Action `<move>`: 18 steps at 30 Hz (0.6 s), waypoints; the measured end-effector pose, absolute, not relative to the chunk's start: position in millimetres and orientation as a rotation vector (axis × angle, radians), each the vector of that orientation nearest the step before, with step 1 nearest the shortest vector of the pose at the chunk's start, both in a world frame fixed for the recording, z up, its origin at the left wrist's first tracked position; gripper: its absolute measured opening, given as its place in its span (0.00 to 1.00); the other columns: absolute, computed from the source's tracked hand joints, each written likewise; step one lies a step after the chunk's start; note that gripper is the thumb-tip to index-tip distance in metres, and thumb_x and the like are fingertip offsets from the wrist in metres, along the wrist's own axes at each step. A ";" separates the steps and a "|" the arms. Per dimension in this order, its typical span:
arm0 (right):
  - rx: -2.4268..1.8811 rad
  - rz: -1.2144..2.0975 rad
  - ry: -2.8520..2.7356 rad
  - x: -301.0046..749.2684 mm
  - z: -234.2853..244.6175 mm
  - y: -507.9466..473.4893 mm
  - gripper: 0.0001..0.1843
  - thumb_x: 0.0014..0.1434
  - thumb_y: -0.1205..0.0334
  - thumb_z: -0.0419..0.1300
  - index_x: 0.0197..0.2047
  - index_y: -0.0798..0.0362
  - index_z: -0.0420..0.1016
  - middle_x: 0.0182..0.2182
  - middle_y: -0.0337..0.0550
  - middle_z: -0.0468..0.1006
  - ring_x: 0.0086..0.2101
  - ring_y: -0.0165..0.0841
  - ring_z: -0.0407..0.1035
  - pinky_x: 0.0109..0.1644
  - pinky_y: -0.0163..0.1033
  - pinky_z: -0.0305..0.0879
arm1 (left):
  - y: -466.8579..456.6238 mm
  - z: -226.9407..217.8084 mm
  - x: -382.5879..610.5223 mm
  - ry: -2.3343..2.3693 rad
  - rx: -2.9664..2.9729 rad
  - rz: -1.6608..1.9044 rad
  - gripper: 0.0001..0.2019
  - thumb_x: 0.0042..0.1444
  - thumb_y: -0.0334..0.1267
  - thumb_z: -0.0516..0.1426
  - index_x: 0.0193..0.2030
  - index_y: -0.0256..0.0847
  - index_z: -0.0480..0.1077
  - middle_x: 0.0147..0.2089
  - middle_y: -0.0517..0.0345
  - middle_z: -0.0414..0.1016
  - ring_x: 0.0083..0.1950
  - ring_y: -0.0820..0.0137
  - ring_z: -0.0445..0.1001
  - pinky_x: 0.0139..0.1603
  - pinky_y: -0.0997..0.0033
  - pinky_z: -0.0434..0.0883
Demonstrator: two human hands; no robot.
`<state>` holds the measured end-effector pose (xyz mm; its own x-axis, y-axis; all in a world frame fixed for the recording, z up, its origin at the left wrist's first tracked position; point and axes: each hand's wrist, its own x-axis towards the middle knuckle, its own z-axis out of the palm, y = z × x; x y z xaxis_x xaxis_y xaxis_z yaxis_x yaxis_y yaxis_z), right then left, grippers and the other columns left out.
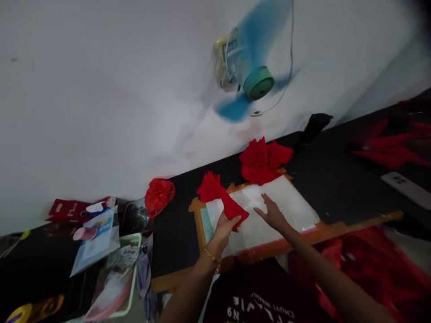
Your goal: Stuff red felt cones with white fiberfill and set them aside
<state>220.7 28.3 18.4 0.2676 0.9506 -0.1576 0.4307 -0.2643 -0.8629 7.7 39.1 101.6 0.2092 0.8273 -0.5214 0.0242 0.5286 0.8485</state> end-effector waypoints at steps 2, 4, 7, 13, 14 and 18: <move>-1.693 1.187 -1.133 209.8 37.8 31.3 0.36 0.55 0.37 0.57 0.59 0.52 0.69 0.57 0.56 0.72 0.51 0.45 0.71 0.52 0.48 0.68 | 35.5 103.2 17.6 1.173 0.960 0.562 0.24 0.45 0.42 0.65 0.48 0.37 0.68 0.31 0.59 0.74 0.27 0.74 0.68 0.22 0.77 0.62; -1.491 1.450 -1.065 196.0 54.4 31.8 0.31 0.56 0.36 0.56 0.49 0.53 0.76 0.46 0.51 0.80 0.43 0.41 0.74 0.46 0.43 0.71 | 31.6 100.6 27.1 1.110 1.005 0.458 0.25 0.44 0.44 0.66 0.47 0.35 0.68 0.27 0.61 0.72 0.24 0.75 0.66 0.22 0.76 0.61; -1.404 1.530 -0.930 179.9 61.2 26.2 0.30 0.54 0.34 0.57 0.33 0.57 0.76 0.29 0.45 0.80 0.29 0.36 0.72 0.34 0.39 0.69 | 25.0 89.0 39.0 1.075 0.983 0.407 0.23 0.45 0.50 0.64 0.42 0.35 0.68 0.22 0.64 0.67 0.20 0.76 0.62 0.20 0.75 0.60; -1.330 1.748 -0.622 189.8 40.4 -17.0 0.27 0.53 0.38 0.61 0.42 0.54 0.74 0.27 0.39 0.78 0.23 0.30 0.70 0.27 0.35 0.65 | 8.4 65.9 61.3 1.147 1.032 0.274 0.20 0.47 0.55 0.59 0.36 0.39 0.70 0.25 0.55 0.73 0.21 0.69 0.67 0.21 0.68 0.64; -1.334 1.748 -0.633 196.2 37.0 -26.4 0.26 0.51 0.40 0.64 0.43 0.54 0.75 0.29 0.40 0.79 0.26 0.31 0.71 0.29 0.35 0.67 | 4.9 63.3 65.0 1.110 1.051 0.268 0.20 0.45 0.54 0.61 0.38 0.40 0.72 0.29 0.52 0.76 0.26 0.65 0.72 0.24 0.65 0.67; -1.500 1.568 -0.517 235.8 28.6 -56.2 0.23 0.46 0.47 0.70 0.39 0.56 0.77 0.32 0.43 0.81 0.30 0.35 0.74 0.34 0.37 0.71 | -7.3 48.9 71.6 1.030 1.027 0.236 0.28 0.38 0.53 0.66 0.47 0.46 0.70 0.46 0.47 0.77 0.40 0.57 0.76 0.34 0.61 0.72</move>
<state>235.8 -56.2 28.6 0.1163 0.8065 -0.5797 -0.3040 -0.5267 -0.7938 71.6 -7.3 48.9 0.5353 0.5996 -0.5950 0.2804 0.5383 0.7947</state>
